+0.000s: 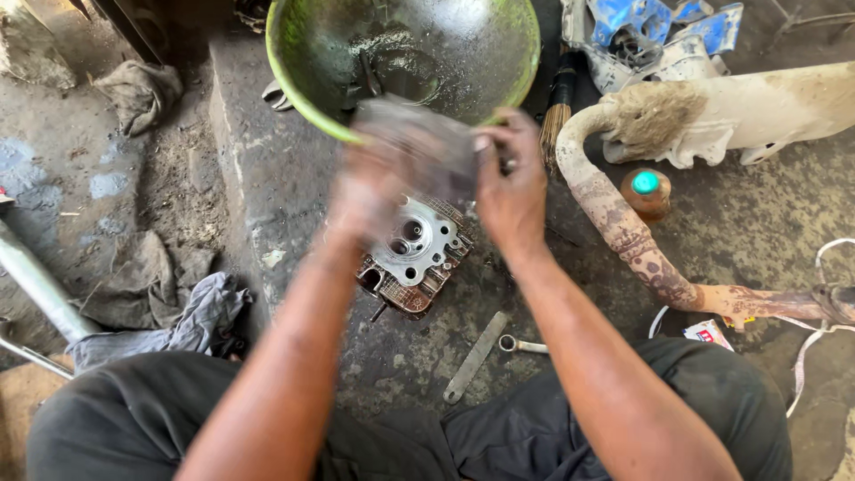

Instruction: The person pours a cleaning liquid from a plastic bottle onto a disassembled engine cylinder head held over a green basin. They then wipe the part thoroughly with a rag, cleaning the surfaces and crevices.

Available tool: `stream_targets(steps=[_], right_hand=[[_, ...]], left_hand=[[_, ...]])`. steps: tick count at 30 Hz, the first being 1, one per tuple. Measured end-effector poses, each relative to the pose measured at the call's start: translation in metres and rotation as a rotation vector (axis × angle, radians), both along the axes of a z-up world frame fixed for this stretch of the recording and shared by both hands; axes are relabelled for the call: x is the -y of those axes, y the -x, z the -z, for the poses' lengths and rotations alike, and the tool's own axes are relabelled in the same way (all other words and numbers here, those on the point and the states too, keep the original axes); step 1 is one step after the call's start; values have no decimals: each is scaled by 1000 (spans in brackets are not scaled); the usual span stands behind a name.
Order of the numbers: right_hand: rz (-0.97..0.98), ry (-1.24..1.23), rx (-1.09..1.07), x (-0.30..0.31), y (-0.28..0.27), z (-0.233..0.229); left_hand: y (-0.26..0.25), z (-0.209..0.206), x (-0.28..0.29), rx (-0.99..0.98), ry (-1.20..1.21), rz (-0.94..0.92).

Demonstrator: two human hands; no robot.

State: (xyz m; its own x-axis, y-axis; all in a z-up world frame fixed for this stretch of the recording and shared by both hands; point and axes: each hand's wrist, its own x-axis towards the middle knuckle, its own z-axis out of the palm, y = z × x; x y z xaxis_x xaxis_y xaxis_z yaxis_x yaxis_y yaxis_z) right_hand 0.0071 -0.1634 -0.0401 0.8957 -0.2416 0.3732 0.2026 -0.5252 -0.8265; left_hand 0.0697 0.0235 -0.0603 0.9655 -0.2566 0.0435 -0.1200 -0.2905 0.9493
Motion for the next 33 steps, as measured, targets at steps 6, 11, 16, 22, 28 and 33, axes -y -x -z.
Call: stream_targets(steps=[6,11,16,22,28,33], right_hand=[[33,-181,4,-27,15,33],[-255,514,291,-41,12,-2],[-170,795,-285,-20,15,-37],[-188,1134,22,-43,41,-26],[-507,596,188,-41,43,-51],[-266,-183,166,-34,28,-27]], left_hand=[[68,-12,79,-327,-6,6],[-2,28,30,-445,984,-35],[0,25,9,-113,762,-19],[49,-17,58,-363,370,-121],[7,-20,4,-28,866,-150],[60,-14,50,-460,1100,342]])
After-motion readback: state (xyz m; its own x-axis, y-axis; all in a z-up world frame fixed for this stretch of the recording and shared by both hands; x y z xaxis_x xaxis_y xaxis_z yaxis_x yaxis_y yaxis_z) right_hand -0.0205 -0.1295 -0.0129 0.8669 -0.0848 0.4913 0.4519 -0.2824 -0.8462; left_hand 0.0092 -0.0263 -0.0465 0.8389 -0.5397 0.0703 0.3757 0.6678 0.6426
